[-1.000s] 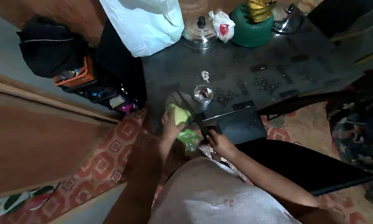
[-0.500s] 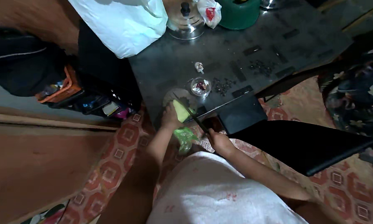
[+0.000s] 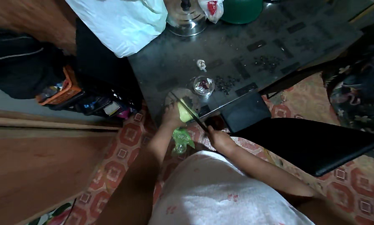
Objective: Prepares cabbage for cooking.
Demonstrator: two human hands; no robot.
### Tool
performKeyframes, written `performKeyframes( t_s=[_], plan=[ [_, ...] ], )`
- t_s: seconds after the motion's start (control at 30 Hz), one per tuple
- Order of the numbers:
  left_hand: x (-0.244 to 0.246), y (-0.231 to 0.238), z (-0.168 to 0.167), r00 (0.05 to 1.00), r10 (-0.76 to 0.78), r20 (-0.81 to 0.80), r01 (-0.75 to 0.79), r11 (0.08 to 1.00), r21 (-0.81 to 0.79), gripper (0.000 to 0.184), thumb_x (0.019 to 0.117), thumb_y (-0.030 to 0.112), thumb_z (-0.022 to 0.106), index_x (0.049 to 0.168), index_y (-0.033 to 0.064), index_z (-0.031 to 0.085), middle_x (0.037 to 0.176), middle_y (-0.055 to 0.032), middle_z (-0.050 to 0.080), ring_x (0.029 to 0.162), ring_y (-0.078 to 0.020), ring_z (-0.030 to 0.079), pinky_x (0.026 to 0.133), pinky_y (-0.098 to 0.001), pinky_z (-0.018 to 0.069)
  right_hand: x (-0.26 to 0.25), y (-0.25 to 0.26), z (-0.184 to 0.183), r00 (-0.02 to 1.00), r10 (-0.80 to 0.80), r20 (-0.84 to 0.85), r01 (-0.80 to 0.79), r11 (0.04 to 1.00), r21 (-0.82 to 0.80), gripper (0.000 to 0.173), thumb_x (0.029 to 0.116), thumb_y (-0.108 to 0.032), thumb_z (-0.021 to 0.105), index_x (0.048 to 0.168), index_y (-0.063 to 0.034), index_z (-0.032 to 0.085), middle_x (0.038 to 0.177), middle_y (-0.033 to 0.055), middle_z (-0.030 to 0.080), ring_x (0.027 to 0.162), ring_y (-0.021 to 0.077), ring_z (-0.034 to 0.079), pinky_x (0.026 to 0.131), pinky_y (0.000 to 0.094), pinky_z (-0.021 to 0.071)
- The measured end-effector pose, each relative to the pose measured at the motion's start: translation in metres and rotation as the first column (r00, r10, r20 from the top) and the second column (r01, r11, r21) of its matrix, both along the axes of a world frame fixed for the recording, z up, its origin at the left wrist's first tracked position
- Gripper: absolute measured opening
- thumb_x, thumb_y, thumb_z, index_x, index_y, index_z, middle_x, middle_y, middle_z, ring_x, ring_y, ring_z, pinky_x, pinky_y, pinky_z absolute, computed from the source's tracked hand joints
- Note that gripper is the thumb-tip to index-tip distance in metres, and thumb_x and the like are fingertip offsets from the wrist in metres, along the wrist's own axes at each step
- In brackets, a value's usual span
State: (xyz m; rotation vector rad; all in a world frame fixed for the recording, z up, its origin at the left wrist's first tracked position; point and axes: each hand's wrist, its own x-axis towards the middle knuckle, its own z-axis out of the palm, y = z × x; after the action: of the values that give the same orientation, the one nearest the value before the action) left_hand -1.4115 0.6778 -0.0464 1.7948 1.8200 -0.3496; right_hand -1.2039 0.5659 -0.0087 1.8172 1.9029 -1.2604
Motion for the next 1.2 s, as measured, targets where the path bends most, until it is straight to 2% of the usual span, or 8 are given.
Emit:
performKeyframes(
  t_s=[0.23,0.47,0.63,0.8,1.0,1.1,1.2],
  plan=[
    [0.001,0.003,-0.004,1.0,0.023,0.01,-0.023,1.0,-0.009,0.118,0.0644,0.033,0.097,0.156,0.0004,0.029,0.155,-0.0255,0.038,0.138,-0.047,0.044,0.103,-0.0617,0.048,-0.005,0.013,0.015,0.998,0.03,0.049,-0.027,0.997,-0.073,0.042,0.1117,-0.033,0.038,0.143,-0.0055,0.045,0.117,0.0245,0.067,0.112,0.0438,0.067,0.093,0.0606,0.0536],
    [0.001,0.004,-0.001,1.0,0.014,0.015,-0.013,1.0,-0.027,0.119,0.0652,0.032,0.096,0.157,0.0001,0.027,0.157,-0.0254,0.035,0.141,-0.0464,0.041,0.105,-0.0602,0.0472,-0.016,0.04,0.033,0.994,0.068,0.081,-0.057,0.99,-0.13,0.045,0.1088,-0.032,0.048,0.143,-0.0024,0.043,0.125,0.0255,0.063,0.117,0.0431,0.064,0.096,0.0601,0.0523],
    [0.001,0.004,-0.002,1.0,0.016,0.01,-0.015,0.999,-0.033,0.12,0.0651,0.033,0.096,0.158,0.0018,0.026,0.159,-0.0249,0.033,0.142,-0.0453,0.04,0.108,-0.0589,0.0451,-0.034,0.057,0.034,0.991,0.074,0.116,-0.057,0.988,-0.144,0.045,0.1075,-0.019,0.047,0.147,-0.0002,0.038,0.13,0.0264,0.061,0.122,0.0431,0.062,0.099,0.0598,0.0515],
    [0.002,0.004,0.001,0.999,0.031,0.024,-0.03,0.999,-0.041,0.114,0.0662,0.026,0.095,0.157,0.0011,0.03,0.157,-0.0255,0.036,0.141,-0.0465,0.041,0.106,-0.0614,0.0453,-0.052,0.079,0.036,0.988,0.104,0.113,-0.091,0.989,-0.115,0.045,0.1096,-0.022,0.042,0.148,0.0018,0.038,0.131,0.0267,0.062,0.123,0.0421,0.063,0.1,0.0583,0.0509],
    [0.005,0.001,0.0,0.999,0.036,-0.025,-0.037,0.999,-0.034,0.118,0.065,0.026,0.096,0.158,-0.0003,0.026,0.157,-0.0269,0.034,0.142,-0.0464,0.04,0.106,-0.0589,0.0467,-0.072,0.106,0.026,0.989,0.099,0.105,-0.083,0.985,-0.151,0.045,0.1038,-0.013,0.051,0.146,0.0008,0.043,0.134,0.026,0.06,0.124,0.0431,0.061,0.098,0.0621,0.0506],
    [0.007,-0.002,-0.002,0.999,0.052,-0.015,-0.052,0.998,-0.02,0.116,0.0643,0.022,0.095,0.157,0.0007,0.029,0.156,-0.027,0.036,0.139,-0.0475,0.042,0.104,-0.0601,0.0477,-0.068,0.101,0.019,0.991,0.096,0.092,-0.082,0.987,-0.14,0.048,0.1032,-0.011,0.052,0.148,0.0004,0.041,0.135,0.0262,0.059,0.124,0.0438,0.061,0.098,0.0628,0.0509],
    [0.012,-0.007,-0.001,0.999,0.034,0.012,-0.034,0.999,-0.013,0.111,0.0642,0.017,0.093,0.155,0.0004,0.032,0.153,-0.0273,0.039,0.138,-0.0483,0.042,0.105,-0.0609,0.046,-0.056,0.082,0.025,0.992,0.077,0.097,-0.064,0.989,-0.137,0.045,0.1073,-0.017,0.045,0.147,0.0026,0.04,0.132,0.0275,0.06,0.124,0.0437,0.061,0.099,0.0608,0.0505]
  ],
)
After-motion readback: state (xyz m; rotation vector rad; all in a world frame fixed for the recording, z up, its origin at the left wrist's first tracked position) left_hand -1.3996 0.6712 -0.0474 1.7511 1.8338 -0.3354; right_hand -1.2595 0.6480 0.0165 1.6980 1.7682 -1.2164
